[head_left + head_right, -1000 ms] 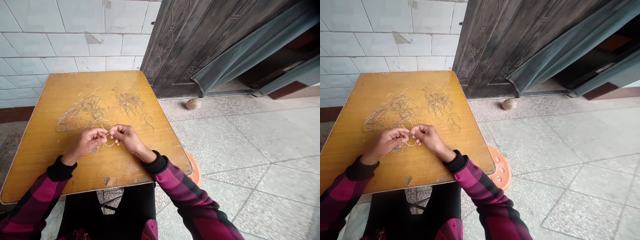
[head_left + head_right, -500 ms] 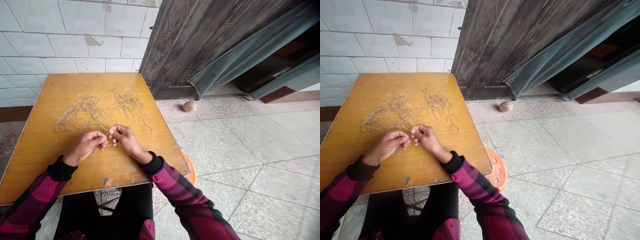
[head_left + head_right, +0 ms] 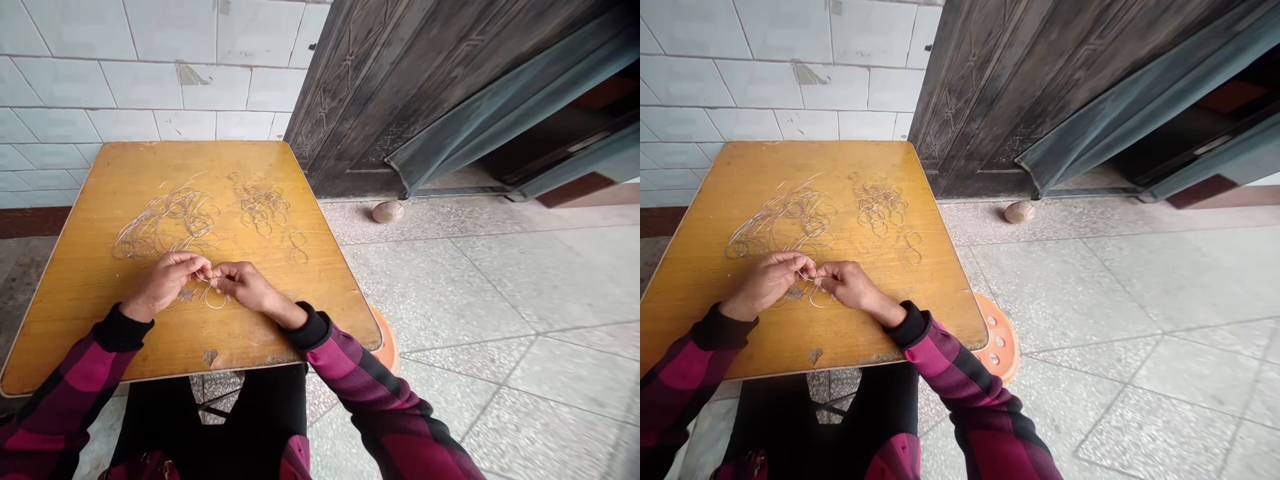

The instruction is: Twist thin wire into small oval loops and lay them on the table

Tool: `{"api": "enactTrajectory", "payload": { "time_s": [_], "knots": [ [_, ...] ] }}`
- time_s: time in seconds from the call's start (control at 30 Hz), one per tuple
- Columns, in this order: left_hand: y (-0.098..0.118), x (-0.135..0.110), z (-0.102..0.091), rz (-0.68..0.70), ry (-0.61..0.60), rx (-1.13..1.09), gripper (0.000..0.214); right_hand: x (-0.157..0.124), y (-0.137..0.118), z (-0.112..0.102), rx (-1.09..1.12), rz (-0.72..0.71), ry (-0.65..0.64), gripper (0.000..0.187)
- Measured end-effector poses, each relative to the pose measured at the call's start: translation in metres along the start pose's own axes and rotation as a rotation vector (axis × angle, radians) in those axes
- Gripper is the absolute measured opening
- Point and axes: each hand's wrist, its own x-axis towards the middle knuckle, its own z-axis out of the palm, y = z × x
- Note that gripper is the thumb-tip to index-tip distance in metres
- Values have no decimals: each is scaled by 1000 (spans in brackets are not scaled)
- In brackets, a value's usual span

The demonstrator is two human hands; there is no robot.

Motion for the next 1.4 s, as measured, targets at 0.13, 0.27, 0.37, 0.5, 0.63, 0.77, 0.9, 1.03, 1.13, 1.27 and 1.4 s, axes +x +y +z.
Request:
{"api": "enactTrajectory", "payload": {
  "time_s": [0.13, 0.27, 0.37, 0.5, 0.63, 0.77, 0.9, 1.03, 1.13, 1.27, 1.4],
  "knots": [
    [-6, 1, 5, 9, 20, -48, 35, 0, 3, 6, 30, 1, -29, 25],
    [-9, 2, 7, -18, 1, -80, 37, 1, 6, 11, 87, 15, -32, 24],
    [-9, 2, 7, -27, 17, -83, 38, 1, 5, 12, 127, 40, -25, 27],
    [-6, 0, 7, 5, 39, -62, 40, 3, 2, 8, 257, 59, 50, 31],
    [-1, -3, 8, -47, -32, 163, 32, 5, 3, 0, 398, 47, 171, 32],
    [1, -4, 8, -113, -80, 301, 27, 7, 7, -4, 467, 48, 196, 33],
    [1, -4, 8, -143, -73, 241, 26, 7, 6, -6, 494, 91, 179, 32],
    [2, -4, 8, -196, -77, 197, 25, 5, 2, -9, 498, 116, 166, 31],
    [1, -4, 7, -194, -60, 207, 27, 4, -1, -12, 461, 119, 192, 29],
    [-2, -4, 7, -145, -33, 282, 28, 4, -3, -17, 397, 36, 287, 31],
    [-4, -6, 11, -124, -32, 374, 26, 5, -3, -21, 171, -185, 353, 32]
  ]
}}
